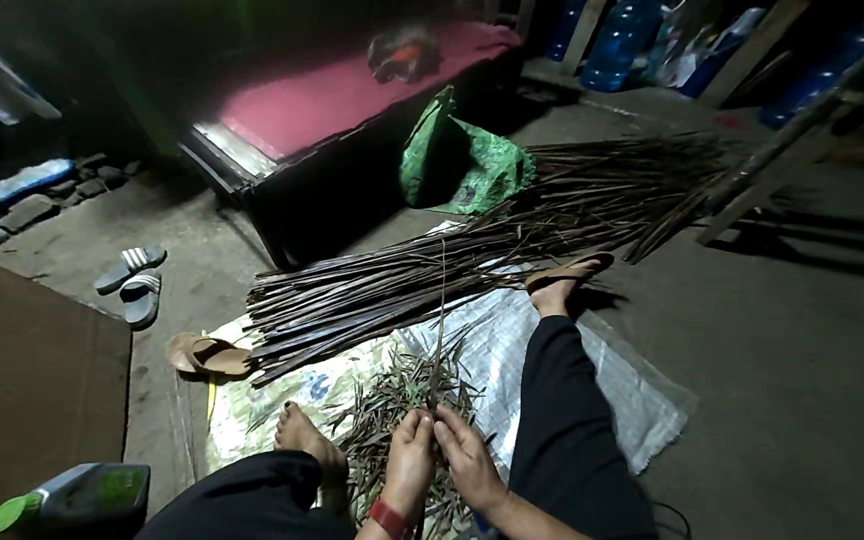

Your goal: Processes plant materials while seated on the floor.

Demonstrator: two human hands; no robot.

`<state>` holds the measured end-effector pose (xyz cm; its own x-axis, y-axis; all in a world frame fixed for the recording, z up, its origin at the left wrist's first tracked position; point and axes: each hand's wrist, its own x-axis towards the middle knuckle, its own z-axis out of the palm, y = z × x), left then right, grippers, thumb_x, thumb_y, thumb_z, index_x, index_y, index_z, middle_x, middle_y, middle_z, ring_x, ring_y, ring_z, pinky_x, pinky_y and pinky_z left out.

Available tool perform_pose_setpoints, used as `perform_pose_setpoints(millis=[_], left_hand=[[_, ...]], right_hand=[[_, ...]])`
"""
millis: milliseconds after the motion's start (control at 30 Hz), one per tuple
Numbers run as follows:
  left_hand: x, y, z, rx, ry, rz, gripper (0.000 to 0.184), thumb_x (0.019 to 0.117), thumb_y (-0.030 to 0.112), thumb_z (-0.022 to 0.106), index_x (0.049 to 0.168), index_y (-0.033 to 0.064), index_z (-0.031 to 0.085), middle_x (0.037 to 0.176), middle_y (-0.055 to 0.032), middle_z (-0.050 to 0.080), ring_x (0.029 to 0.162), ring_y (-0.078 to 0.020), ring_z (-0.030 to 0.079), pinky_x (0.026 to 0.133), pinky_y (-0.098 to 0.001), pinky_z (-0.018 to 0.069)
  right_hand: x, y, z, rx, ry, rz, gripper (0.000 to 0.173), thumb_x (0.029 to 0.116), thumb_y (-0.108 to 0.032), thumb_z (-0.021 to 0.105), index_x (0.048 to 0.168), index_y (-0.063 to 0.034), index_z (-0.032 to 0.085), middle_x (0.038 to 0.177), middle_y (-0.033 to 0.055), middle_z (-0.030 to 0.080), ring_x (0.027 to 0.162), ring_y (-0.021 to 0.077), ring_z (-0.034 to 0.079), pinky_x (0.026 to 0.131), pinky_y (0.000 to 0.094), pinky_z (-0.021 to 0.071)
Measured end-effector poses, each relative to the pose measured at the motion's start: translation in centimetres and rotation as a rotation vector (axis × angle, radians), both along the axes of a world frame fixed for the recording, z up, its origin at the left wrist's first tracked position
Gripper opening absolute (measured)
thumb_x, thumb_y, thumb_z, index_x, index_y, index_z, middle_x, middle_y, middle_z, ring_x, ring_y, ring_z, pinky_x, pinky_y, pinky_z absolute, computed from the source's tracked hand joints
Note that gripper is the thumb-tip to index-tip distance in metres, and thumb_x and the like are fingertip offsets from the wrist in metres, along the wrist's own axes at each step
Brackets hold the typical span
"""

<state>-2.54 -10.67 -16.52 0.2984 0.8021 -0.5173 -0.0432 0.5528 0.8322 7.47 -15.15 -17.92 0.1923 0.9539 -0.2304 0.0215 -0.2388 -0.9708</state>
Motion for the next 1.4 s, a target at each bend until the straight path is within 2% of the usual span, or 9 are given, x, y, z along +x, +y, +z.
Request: perform_pose_setpoints(millis=[67, 200, 300, 433, 600, 733, 1033, 1167, 1400], left_hand=[[0.1, -0.2, -0.1, -0.029, -0.01, -0.009, 0.02, 0.1096, 0.008, 0.039, 0.1, 0.0046, 0.056, 0.066, 0.0043, 0.05, 0.051, -0.0022, 0.044, 0.048, -0.018, 0.0384], [0.1, -0.3, 0.2, -0.066, -0.04, -0.004, 0.022, 0.1099, 0.009, 0.037, 0.098, 0.0045, 0.056, 0.062, 0.0042, 0.049, 0.047, -0.0019, 0.042, 0.044, -0.017, 0.0357], [-0.2, -0.1, 0.7, -0.09, -0.049, -0.019, 0.024, 0.1109, 0.01, 0.036, 0.099, 0.004, 0.056, 0.061, 0.0034, 0.05, 0.045, -0.0019, 0.042, 0.043, -0.0166, 0.0346], [-0.4, 0.0, 0.4, -0.116, -0.066, -0.041, 0.024, 0.1109, 0.01, 0.036, 0.097, 0.0049, 0.055, 0.06, 0.0039, 0.047, 0.045, -0.0023, 0.039, 0.043, -0.0167, 0.0335], [-0.5, -0.1, 0.2, -0.142, -0.05, -0.084, 0.025, 0.1111, 0.011, 0.035, 0.098, 0.0056, 0.055, 0.063, 0.0034, 0.049, 0.046, -0.0022, 0.038, 0.042, -0.0166, 0.0321], [-0.6, 0.0, 0.2, -0.177, -0.064, -0.105, 0.026, 0.1116, 0.013, 0.034, 0.096, 0.0067, 0.054, 0.059, 0.0044, 0.043, 0.043, -0.0025, 0.035, 0.041, -0.0169, 0.0306], [-0.5, -0.7, 0.2, -0.217, -0.067, -0.157, 0.025, 0.111, 0.012, 0.033, 0.096, 0.0078, 0.053, 0.059, 0.0051, 0.042, 0.043, -0.0019, 0.035, 0.04, -0.0163, 0.0306], [-0.5, -0.8, 0.1, -0.225, -0.042, -0.18, 0.026, 0.1108, 0.012, 0.034, 0.095, 0.0085, 0.054, 0.059, 0.0053, 0.044, 0.043, -0.0017, 0.035, 0.039, -0.0162, 0.0304], [-0.6, -0.6, -0.3, -0.225, -0.029, -0.19, 0.027, 0.1115, 0.013, 0.034, 0.094, 0.0082, 0.054, 0.059, 0.004, 0.045, 0.043, -0.0026, 0.036, 0.039, -0.0168, 0.031]], right_hand=[[0.2, 0.2, -0.3, 0.005, -0.009, -0.018, 0.041, 0.1078, -0.014, 0.04, 0.138, 0.0099, 0.055, 0.117, 0.015, 0.07, 0.093, 0.0073, 0.066, 0.088, 0.0255, 0.0542], [0.9, 0.6, 0.2, -0.028, 0.034, 0.023, 0.041, 0.1084, -0.015, 0.039, 0.139, 0.0076, 0.054, 0.112, 0.0098, 0.068, 0.081, 0.0025, 0.061, 0.075, 0.0209, 0.0519], [1.8, 0.9, 0.4, -0.11, 0.146, 0.079, 0.04, 0.1084, -0.016, 0.041, 0.141, 0.0037, 0.051, 0.096, 0.0016, 0.065, 0.066, 0.0007, 0.055, 0.06, 0.019, 0.048], [3.1, 1.2, 0.0, -0.206, 0.277, 0.107, 0.037, 0.107, -0.013, 0.047, 0.141, 0.0004, 0.052, 0.081, -0.002, 0.062, 0.058, 0.0029, 0.055, 0.052, 0.0195, 0.0481], [3.9, 1.7, -0.3, -0.257, 0.405, 0.103, 0.034, 0.1054, -0.011, 0.049, 0.138, -0.0013, 0.053, 0.073, -0.0028, 0.059, 0.053, 0.0042, 0.055, 0.049, 0.0202, 0.0492], [5.2, 2.2, -0.8, -0.288, 0.46, 0.128, 0.036, 0.1032, -0.009, 0.05, 0.139, -0.002, 0.051, 0.068, -0.0029, 0.058, 0.053, 0.0058, 0.056, 0.05, 0.0213, 0.0495], [8.2, 3.6, -2.5, -0.258, 0.526, 0.061, 0.037, 0.1059, -0.008, 0.047, 0.143, -0.004, 0.048, 0.074, -0.0011, 0.061, 0.055, 0.0057, 0.055, 0.051, 0.021, 0.0482], [9.5, 4.3, -2.9, -0.272, 0.544, 0.068, 0.042, 0.1072, -0.009, 0.044, 0.149, -0.0075, 0.043, 0.072, -0.0019, 0.056, 0.055, 0.0063, 0.053, 0.051, 0.0217, 0.0462], [10.7, 5.9, -5.1, -0.277, 0.705, -0.047, 0.043, 0.109, -0.01, 0.04, 0.151, -0.0148, 0.037, 0.068, -0.0029, 0.05, 0.053, 0.007, 0.05, 0.049, 0.022, 0.0428]])
